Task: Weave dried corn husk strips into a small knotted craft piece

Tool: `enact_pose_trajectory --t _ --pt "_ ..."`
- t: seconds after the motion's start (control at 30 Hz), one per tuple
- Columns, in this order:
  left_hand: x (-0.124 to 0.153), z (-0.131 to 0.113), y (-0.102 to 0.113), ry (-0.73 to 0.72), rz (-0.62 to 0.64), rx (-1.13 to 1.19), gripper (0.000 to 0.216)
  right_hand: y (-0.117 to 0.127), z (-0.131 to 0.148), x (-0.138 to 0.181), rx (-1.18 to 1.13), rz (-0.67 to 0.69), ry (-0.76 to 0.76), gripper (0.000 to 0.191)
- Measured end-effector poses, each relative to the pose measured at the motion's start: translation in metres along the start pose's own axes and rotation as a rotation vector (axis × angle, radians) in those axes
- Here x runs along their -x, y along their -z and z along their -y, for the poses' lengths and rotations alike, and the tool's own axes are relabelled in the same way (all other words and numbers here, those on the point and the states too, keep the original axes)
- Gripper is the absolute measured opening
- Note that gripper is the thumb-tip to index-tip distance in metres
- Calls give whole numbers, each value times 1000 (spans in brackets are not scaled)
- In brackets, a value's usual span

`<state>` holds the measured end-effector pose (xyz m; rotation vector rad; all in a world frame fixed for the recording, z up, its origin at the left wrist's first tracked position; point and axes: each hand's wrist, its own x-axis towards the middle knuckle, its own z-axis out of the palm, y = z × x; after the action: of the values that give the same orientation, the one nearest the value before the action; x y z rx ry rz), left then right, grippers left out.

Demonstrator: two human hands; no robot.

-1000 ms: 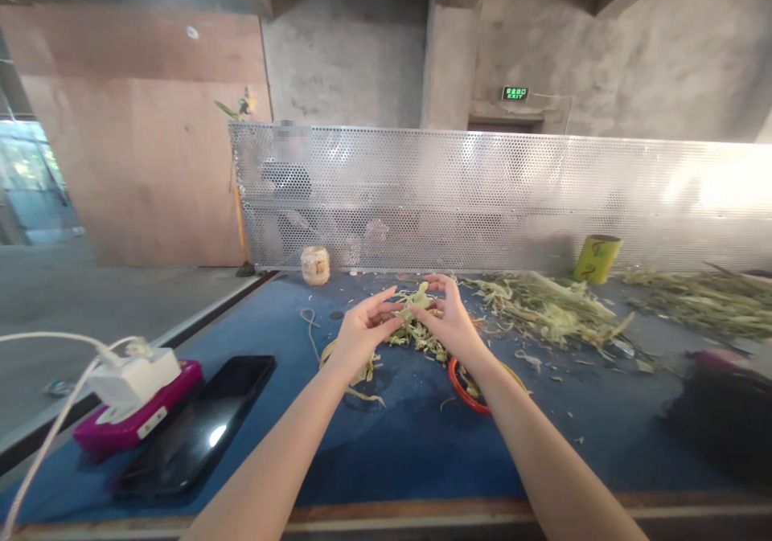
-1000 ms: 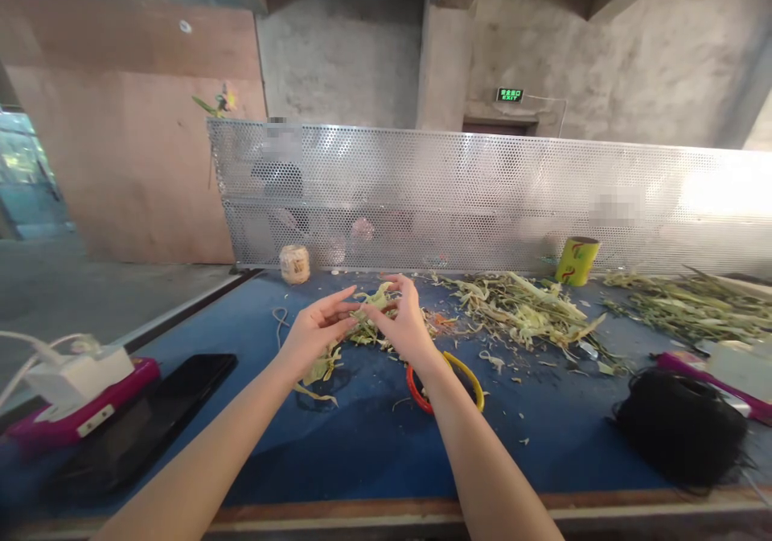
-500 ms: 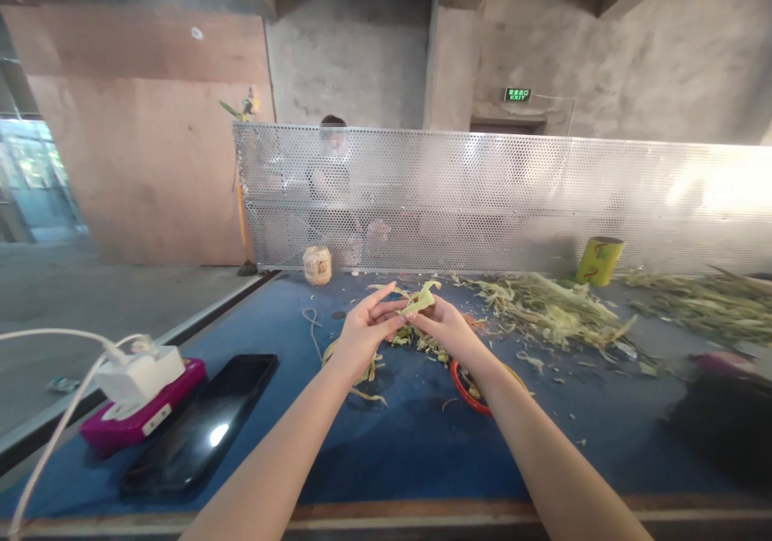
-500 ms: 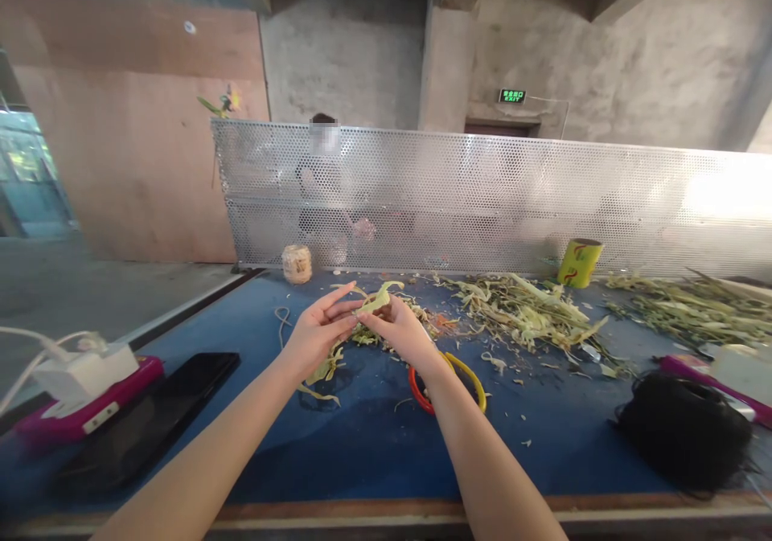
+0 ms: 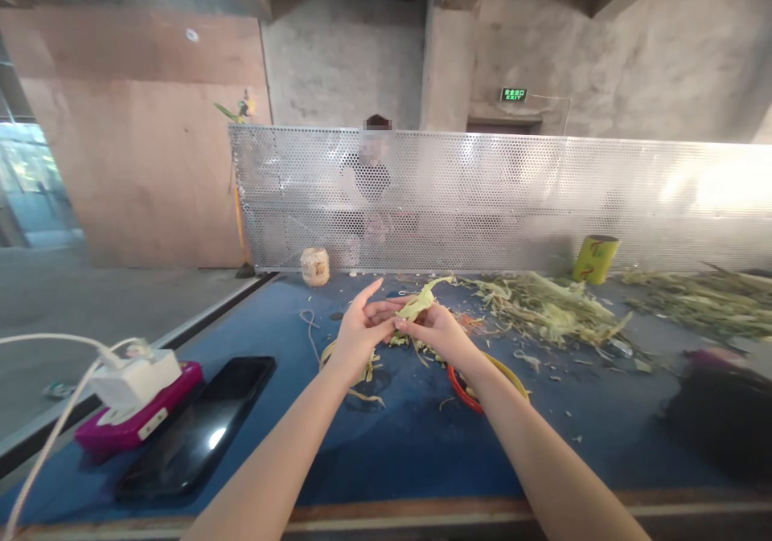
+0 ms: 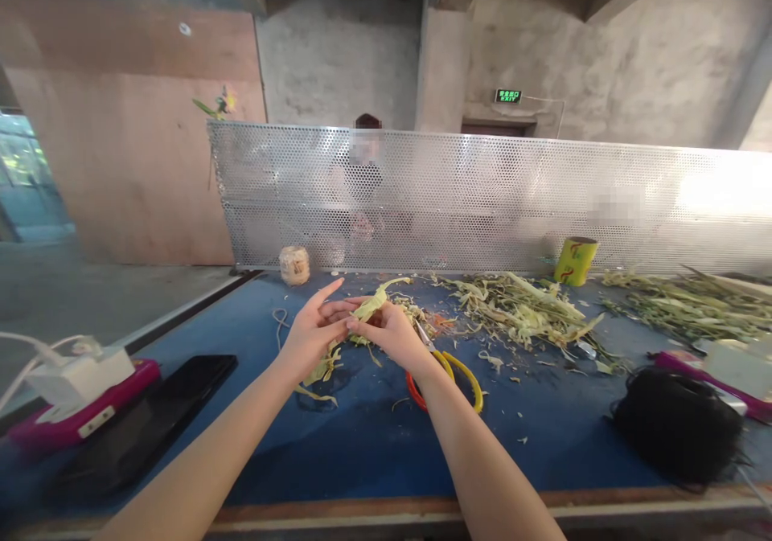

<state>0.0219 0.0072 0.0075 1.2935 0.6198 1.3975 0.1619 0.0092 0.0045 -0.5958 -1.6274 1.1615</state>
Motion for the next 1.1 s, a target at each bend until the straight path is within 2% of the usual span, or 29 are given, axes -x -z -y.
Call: enact_pose_trajectory --t 0.1,0.2,0.3,0.47,0.7,0.8,0.97,1.03,1.1 --pt "-1 2 0 -33 -57 -46 83 0 -3 0 3 -42 -3 31" --pt "-1 1 -1 -36 -62 -52 81 1 -7 -1 31 -94 -38 27" --pt "0 0 -1 -39 -42 -51 79 5 -9 -2 -30 -161 -62 27" --pt "1 -1 -1 -22 24 -81 77 17 -5 -5 -253 -310 -7 22" --pt "2 -1 -1 -8 74 -50 76 35 0 -7 -286 -475 32 25" --pt "4 -2 -1 -10 140 -12 74 42 2 -6 -279 -533 67 24" --pt "7 -3 2 -64 239 -21 70 39 4 -6 -286 -461 33 24" --pt "9 -4 2 -147 172 -178 68 32 4 -5 -299 -380 -18 24" --pt "9 -5 2 -261 45 -384 72 25 2 -3 -280 -286 -54 22"
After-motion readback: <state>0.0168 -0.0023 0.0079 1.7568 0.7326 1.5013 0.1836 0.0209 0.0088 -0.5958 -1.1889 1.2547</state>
